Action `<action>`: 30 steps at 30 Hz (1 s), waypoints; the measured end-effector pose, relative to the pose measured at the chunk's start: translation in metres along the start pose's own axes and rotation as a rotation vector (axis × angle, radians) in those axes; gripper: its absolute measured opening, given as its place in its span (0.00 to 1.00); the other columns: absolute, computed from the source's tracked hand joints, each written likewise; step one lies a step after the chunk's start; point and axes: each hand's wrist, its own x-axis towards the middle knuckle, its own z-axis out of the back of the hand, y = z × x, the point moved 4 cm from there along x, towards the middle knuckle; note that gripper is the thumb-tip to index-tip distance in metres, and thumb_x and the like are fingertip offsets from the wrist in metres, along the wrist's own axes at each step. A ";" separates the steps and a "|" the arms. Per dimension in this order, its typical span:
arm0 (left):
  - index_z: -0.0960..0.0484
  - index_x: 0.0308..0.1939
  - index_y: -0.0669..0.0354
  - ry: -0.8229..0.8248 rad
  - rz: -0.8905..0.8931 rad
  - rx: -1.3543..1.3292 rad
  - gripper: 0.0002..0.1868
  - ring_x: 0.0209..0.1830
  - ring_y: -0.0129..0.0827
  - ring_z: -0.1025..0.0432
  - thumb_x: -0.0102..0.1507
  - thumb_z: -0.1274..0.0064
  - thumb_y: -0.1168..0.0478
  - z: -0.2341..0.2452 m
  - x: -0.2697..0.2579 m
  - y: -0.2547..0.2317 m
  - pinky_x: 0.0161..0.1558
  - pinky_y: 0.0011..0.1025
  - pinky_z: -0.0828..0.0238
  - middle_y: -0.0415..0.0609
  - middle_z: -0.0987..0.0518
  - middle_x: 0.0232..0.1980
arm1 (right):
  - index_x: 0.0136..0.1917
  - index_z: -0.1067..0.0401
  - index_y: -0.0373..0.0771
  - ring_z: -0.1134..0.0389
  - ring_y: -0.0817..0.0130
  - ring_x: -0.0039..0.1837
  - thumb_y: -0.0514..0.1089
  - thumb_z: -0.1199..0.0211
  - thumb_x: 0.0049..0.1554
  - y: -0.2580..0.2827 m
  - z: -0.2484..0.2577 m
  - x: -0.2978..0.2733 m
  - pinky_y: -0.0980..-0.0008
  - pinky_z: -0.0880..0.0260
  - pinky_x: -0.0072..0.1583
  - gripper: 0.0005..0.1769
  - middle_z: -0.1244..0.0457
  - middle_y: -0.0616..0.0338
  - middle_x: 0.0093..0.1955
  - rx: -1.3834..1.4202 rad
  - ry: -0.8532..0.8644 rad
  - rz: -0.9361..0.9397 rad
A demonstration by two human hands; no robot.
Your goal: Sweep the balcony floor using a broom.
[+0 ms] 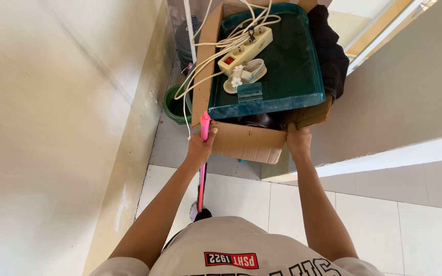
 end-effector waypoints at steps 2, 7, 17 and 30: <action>0.30 0.27 0.60 0.014 0.051 -0.029 0.27 0.16 0.23 0.40 0.67 0.46 0.41 0.003 0.007 0.011 0.20 0.29 0.42 0.40 0.36 0.18 | 0.53 0.26 0.26 0.29 0.44 0.50 0.51 0.44 0.59 -0.003 -0.008 0.002 0.51 0.33 0.56 0.23 0.31 0.36 0.46 0.002 -0.005 -0.009; 0.29 0.27 0.59 0.049 0.101 -0.096 0.27 0.16 0.22 0.41 0.66 0.45 0.41 -0.001 0.004 0.005 0.19 0.29 0.43 0.40 0.36 0.18 | 0.56 0.27 0.28 0.31 0.44 0.55 0.51 0.43 0.59 -0.005 -0.010 0.012 0.51 0.35 0.58 0.23 0.32 0.37 0.51 0.014 -0.018 -0.051; 0.25 0.35 0.62 -0.072 -0.018 0.040 0.24 0.23 0.27 0.38 0.69 0.48 0.42 -0.010 -0.020 0.000 0.27 0.31 0.37 0.43 0.32 0.23 | 0.57 0.25 0.32 0.30 0.56 0.50 0.55 0.46 0.62 -0.004 -0.004 0.005 0.56 0.29 0.54 0.25 0.31 0.46 0.48 0.156 0.113 -0.054; 0.27 0.54 0.57 -0.282 -0.138 -0.088 0.14 0.42 0.32 0.30 0.72 0.52 0.52 -0.035 -0.120 0.005 0.44 0.34 0.28 0.49 0.30 0.52 | 0.69 0.38 0.39 0.35 0.61 0.56 0.51 0.49 0.63 -0.068 -0.003 -0.104 0.58 0.28 0.58 0.24 0.38 0.52 0.58 0.603 0.086 -0.091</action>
